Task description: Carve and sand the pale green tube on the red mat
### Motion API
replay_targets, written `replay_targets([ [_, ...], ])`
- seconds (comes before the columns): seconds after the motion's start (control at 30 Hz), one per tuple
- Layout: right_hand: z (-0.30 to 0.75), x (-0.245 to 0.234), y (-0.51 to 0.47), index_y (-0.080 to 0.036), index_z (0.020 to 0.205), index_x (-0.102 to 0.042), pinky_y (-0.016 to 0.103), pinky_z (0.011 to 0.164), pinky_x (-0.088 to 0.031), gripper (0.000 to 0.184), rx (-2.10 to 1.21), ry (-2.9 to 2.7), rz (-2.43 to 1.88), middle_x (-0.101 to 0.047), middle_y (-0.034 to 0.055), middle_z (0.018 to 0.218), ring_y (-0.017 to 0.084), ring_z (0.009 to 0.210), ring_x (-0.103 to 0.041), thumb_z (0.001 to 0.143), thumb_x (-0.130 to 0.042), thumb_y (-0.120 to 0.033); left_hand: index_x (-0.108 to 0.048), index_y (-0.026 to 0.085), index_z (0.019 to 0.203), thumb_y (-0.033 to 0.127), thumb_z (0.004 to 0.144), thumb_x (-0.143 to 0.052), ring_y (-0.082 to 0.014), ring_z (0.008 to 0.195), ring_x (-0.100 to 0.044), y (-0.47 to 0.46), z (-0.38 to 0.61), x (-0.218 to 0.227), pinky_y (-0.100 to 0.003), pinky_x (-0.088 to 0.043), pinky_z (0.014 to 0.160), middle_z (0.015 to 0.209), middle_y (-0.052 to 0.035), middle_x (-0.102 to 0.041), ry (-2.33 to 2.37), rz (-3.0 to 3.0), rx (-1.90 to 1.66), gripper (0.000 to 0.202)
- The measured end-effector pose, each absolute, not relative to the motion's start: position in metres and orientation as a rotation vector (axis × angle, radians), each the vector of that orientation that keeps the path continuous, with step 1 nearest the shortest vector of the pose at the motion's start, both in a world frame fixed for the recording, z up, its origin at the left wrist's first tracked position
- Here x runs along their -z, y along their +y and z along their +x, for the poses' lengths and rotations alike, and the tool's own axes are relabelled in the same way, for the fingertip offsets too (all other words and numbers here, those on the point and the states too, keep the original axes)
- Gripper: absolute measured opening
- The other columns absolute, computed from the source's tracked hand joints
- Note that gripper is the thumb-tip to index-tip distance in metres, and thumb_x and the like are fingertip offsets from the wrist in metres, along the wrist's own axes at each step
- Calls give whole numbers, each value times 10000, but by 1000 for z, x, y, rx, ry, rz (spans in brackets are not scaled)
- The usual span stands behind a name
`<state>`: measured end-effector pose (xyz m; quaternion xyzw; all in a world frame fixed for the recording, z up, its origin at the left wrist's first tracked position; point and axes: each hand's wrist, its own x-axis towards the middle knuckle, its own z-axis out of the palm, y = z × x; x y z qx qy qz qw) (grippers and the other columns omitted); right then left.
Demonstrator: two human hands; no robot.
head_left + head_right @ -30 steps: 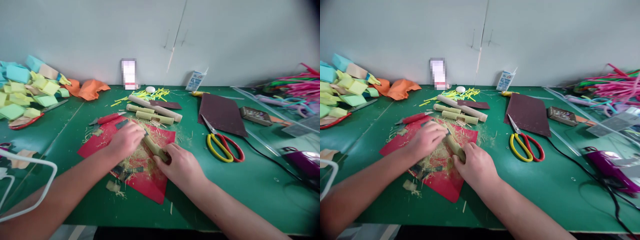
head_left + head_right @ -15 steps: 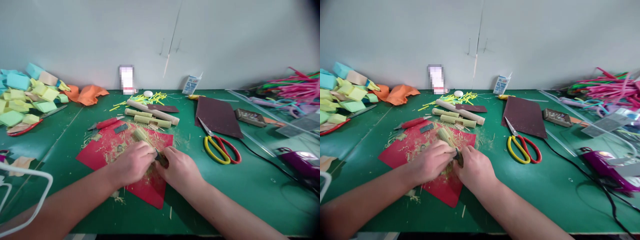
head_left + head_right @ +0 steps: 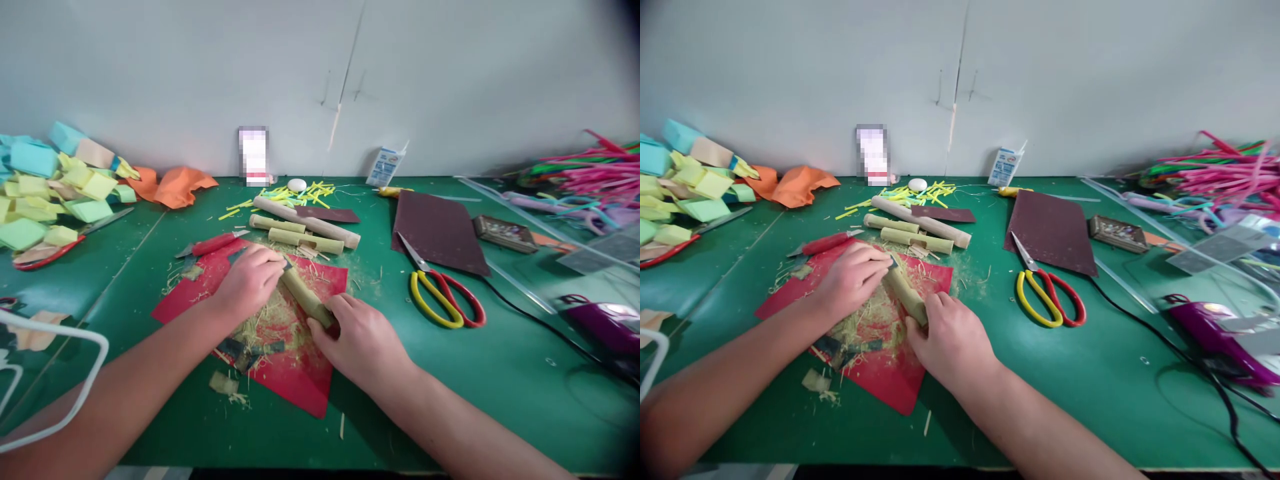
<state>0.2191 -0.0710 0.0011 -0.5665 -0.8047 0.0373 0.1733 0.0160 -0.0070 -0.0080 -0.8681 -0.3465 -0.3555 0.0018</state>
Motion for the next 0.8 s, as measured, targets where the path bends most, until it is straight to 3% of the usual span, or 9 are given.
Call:
replay_targets([
  [0.5,221,-2,-72,-202,703,-480,276,536,-280,195,-164,-2283,-1689,-552,4,682,143,617,-509,809,-519,-361,-625,141,1036,119,898,-483,-197,974,-532,-20,27,7,-367,-479,882,1017,-85,-644,-879,-2912,990,199],
  [0.67,219,-3,-73,-199,716,-484,270,531,-281,183,-156,-2286,-1693,-556,9,687,139,607,-508,808,-512,-354,-646,137,925,109,892,-489,-199,933,-535,-14,24,8,-375,-477,839,946,-81,-651,-1010,-2757,1064,163],
  [0.8,219,-3,-73,-199,720,-484,267,529,-282,156,-151,-2290,-1673,-564,13,694,141,614,-513,801,-514,-329,-640,148,978,121,895,-494,-191,957,-530,-16,25,9,-358,-470,863,992,-74,-645,-953,-2894,973,170],
])
